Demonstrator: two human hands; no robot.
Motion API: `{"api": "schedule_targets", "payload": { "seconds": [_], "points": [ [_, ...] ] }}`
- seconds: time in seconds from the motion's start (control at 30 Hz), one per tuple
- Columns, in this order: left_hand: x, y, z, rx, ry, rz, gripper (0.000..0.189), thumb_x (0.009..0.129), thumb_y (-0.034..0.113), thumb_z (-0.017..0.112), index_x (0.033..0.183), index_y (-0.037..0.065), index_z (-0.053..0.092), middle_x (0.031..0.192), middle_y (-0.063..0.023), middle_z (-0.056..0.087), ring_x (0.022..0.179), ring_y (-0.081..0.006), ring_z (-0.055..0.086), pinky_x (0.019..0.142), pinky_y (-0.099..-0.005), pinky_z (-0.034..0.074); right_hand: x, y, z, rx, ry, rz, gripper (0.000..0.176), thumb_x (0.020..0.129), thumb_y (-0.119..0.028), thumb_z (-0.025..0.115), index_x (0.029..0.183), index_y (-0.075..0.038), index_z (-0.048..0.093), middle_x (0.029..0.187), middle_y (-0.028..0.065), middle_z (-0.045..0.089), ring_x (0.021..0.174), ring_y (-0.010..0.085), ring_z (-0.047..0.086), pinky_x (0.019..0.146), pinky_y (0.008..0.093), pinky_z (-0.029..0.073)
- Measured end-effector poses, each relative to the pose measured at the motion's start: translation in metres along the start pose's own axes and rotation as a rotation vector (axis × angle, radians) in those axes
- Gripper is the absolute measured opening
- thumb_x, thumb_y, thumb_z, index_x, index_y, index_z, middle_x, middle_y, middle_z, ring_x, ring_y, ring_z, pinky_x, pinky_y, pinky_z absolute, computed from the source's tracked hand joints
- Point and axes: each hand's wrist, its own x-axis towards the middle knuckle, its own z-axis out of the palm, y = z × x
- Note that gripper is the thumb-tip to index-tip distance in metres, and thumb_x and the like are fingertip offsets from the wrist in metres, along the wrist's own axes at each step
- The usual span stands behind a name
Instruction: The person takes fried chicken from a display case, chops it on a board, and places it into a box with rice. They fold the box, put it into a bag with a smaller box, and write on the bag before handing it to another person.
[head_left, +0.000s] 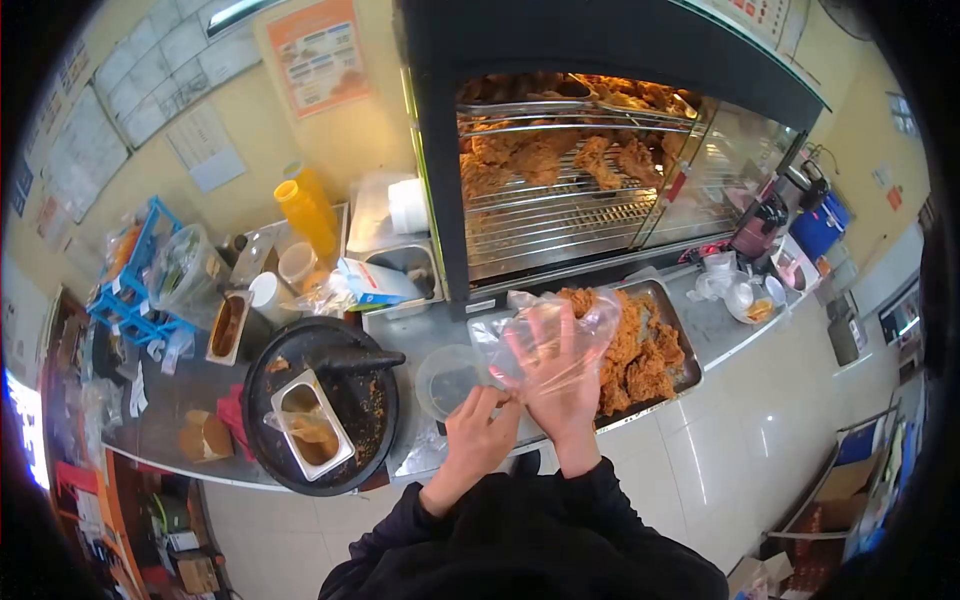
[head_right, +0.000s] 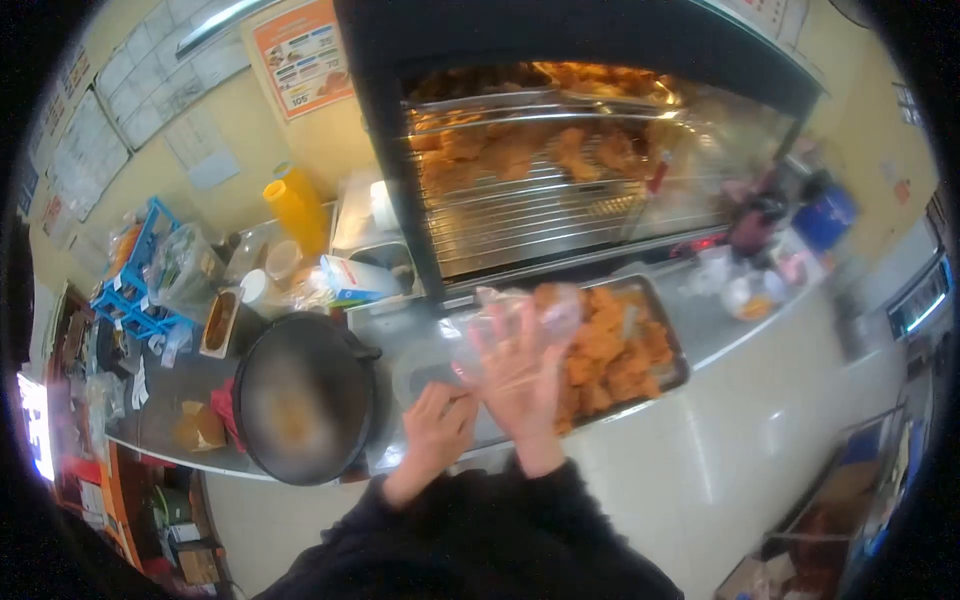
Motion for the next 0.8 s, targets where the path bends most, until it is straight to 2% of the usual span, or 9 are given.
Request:
{"api": "schedule_targets", "payload": {
  "seconds": [0.03,0.17,0.3,0.37,0.5,0.57,0.67,0.77,0.8],
  "points": [
    [0.0,0.002,0.0,-0.008,-0.023,0.007,0.012,0.065,0.0,0.069,0.072,0.007,0.064,0.076,-0.0026,0.057,0.066,-0.0201,0.058,0.05,-0.0314,0.046,0.004,-0.005,-0.001,-0.111,0.028,-0.016,0.066,0.09,-0.075,0.026,0.149,-0.047,0.018,0.157,-0.0035,0.024,0.145,0.0307,0.015,0.103,0.0761,0.011],
    [-0.007,0.019,0.007,-0.06,-0.094,0.122,0.013,0.07,0.002,0.069,0.082,0.006,0.065,0.08,-0.0017,0.056,0.071,-0.0161,0.059,0.053,-0.0279,0.047,0.02,-0.009,-0.001,-0.222,0.104,-0.077,0.075,0.085,-0.081,0.025,0.15,-0.046,0.014,0.156,-0.0041,0.024,0.143,0.0311,0.017,0.107,0.071,0.003],
    [0.0,0.018,0.007,-0.154,-0.026,-0.053,0.019,0.075,0.004,0.072,0.093,0.004,0.066,0.091,-0.0052,0.062,0.075,-0.0202,0.062,0.059,-0.0296,0.05,0.049,-0.025,0.017,-0.446,0.018,-0.231,0.074,0.09,-0.072,0.035,0.152,-0.04,0.014,0.154,-0.0006,0.028,0.135,0.0323,0.034,0.109,0.0633,0.02],
    [0.004,0.016,-0.006,-0.161,0.022,-0.141,0.022,0.076,0.005,0.073,0.097,0.004,0.066,0.096,-0.008,0.065,0.076,-0.0229,0.063,0.062,-0.0304,0.051,0.093,-0.049,0.045,-1.064,-0.002,-0.713,0.065,0.093,-0.039,0.052,0.148,-0.015,0.027,0.144,0.0091,0.039,0.124,0.0297,0.045,0.105,0.0443,0.035],
    [-0.016,0.002,-0.023,-0.202,0.085,-0.259,0.024,0.078,0.004,0.071,0.101,0.002,0.065,0.102,-0.0121,0.066,0.076,-0.0249,0.063,0.065,-0.031,0.052,0.141,-0.088,0.13,-2.418,-0.157,-1.427,0.021,0.091,-0.02,0.059,0.102,-0.002,0.064,0.127,0.0162,0.055,0.114,0.0305,0.053,0.099,0.0427,0.039],
    [-0.02,0.004,-0.032,-0.191,0.097,-0.306,0.022,0.079,0.003,0.069,0.101,0.001,0.065,0.102,-0.0132,0.065,0.075,-0.0247,0.063,0.065,-0.0309,0.051,0.19,-0.095,0.151,-2.505,-0.305,-1.255,0.032,0.094,-0.034,0.051,0.1,-0.007,0.067,0.119,0.0128,0.061,0.109,0.0302,0.055,0.098,0.0452,0.039],
    [-0.03,0.001,-0.033,-0.175,0.139,-0.315,0.02,0.081,0.003,0.067,0.1,0.0,0.064,0.102,-0.0149,0.065,0.074,-0.0243,0.062,0.064,-0.0307,0.051,0.249,-0.095,0.172,-3.027,-0.123,-0.549,0.043,0.094,-0.045,0.04,0.125,-0.022,0.059,0.133,0.0083,0.056,0.123,0.0294,0.049,0.105,0.0483,0.034],
    [-0.039,0.0,-0.037,-0.162,0.14,-0.354,0.016,0.084,0.004,0.064,0.099,-0.001,0.064,0.101,-0.016,0.065,0.076,-0.025,0.062,0.064,-0.0305,0.05,0.268,-0.089,0.158,-2.785,-0.264,-0.81,0.047,0.095,-0.044,0.032,0.122,-0.02,0.061,0.137,0.0078,0.054,0.125,0.0303,0.049,0.106,0.0445,0.034],
    [-0.037,-0.001,-0.038,-0.159,0.145,-0.349,0.015,0.085,0.004,0.063,0.099,-0.001,0.063,0.101,-0.0162,0.065,0.076,-0.0252,0.062,0.064,-0.0306,0.05,0.276,-0.09,0.161,-2.82,-0.254,-0.702,0.047,0.096,-0.044,0.03,0.124,-0.02,0.06,0.138,0.0077,0.053,0.126,0.0306,0.048,0.106,0.0431,0.034]
  ]
}}
